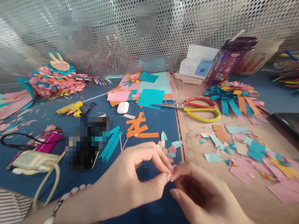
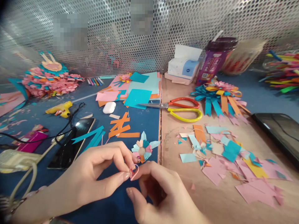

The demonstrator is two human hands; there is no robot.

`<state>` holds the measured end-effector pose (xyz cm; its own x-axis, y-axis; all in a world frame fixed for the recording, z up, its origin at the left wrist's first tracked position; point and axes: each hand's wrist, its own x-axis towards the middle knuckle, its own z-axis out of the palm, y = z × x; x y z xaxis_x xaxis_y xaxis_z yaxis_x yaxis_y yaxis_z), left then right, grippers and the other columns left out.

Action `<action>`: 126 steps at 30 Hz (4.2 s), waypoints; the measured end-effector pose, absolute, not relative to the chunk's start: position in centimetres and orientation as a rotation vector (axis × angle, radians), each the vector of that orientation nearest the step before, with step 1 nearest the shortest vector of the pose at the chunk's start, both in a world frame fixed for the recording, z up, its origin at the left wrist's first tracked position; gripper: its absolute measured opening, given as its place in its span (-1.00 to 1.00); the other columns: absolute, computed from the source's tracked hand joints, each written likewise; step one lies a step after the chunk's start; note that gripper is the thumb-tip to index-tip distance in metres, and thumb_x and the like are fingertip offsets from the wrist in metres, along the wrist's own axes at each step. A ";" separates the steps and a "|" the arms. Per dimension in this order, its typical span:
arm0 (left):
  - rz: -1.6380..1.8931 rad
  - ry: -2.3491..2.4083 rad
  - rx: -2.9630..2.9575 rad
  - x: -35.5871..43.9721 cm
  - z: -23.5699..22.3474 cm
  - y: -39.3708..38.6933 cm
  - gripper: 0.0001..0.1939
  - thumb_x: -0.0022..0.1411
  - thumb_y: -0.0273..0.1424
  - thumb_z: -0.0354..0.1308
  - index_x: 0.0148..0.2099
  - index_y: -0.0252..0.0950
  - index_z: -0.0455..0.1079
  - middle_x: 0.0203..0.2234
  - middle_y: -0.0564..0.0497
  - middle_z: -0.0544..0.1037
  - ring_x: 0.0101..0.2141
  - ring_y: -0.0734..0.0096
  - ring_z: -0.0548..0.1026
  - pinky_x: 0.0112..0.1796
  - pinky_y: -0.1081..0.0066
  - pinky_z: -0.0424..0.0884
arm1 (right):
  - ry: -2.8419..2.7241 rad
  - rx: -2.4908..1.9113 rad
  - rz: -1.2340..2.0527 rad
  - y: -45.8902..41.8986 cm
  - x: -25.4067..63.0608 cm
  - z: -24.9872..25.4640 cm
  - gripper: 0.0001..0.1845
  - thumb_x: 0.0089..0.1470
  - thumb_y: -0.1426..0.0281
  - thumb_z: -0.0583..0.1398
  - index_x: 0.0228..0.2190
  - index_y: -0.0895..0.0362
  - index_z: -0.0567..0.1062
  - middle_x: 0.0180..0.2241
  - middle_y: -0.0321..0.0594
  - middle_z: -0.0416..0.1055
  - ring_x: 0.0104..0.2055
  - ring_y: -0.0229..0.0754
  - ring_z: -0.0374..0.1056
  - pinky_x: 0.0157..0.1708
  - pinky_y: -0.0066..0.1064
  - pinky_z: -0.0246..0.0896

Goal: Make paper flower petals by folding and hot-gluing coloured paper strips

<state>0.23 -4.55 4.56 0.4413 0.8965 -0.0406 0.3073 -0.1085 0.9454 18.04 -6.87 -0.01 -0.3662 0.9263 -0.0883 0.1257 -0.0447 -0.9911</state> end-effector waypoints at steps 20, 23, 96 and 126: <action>0.713 1.069 1.740 0.7 4.5 -4.3 -0.86 0.04 -0.64 0.14 -0.44 -0.31 0.36 -0.35 0.05 0.52 -0.27 0.46 0.49 -0.16 0.44 0.40 | -1.504 -1.192 1.596 -6.5 18.2 1.0 -0.75 0.10 0.23 0.10 -0.49 0.13 0.38 -0.59 -0.34 0.25 -0.57 -0.36 0.09 -0.60 -0.54 0.02; 0.714 1.080 1.746 0.8 4.5 -4.2 -0.86 0.03 -0.65 0.13 -0.44 -0.31 0.36 -0.35 0.04 0.52 -0.27 0.45 0.49 -0.18 0.44 0.41 | -1.463 -1.172 1.638 -6.5 18.2 0.9 -0.74 0.09 0.21 0.11 -0.49 0.13 0.37 -0.59 -0.36 0.23 -0.57 -0.36 0.06 -0.60 -0.54 -0.02; 0.591 1.116 1.650 1.1 4.7 -4.2 -0.85 0.14 -0.32 0.20 -0.28 -0.30 0.42 -0.31 0.03 0.53 -0.22 0.38 0.47 -0.14 0.42 0.35 | -1.553 -1.165 1.676 -6.5 18.7 0.3 -0.71 0.11 0.21 0.13 -0.53 0.13 0.28 -0.63 -0.41 0.18 -0.59 -0.38 0.08 -0.60 -0.53 -0.03; 0.760 1.127 1.824 1.6 3.8 -4.5 -0.93 0.13 -0.54 0.13 -0.36 -0.29 0.41 -0.37 0.08 0.55 -0.27 0.46 0.49 -0.14 0.46 0.36 | -1.581 -1.187 1.662 -6.3 18.4 0.6 -0.71 0.12 0.26 0.11 -0.57 0.13 0.27 -0.63 -0.41 0.16 -0.59 -0.38 0.09 -0.59 -0.52 -0.04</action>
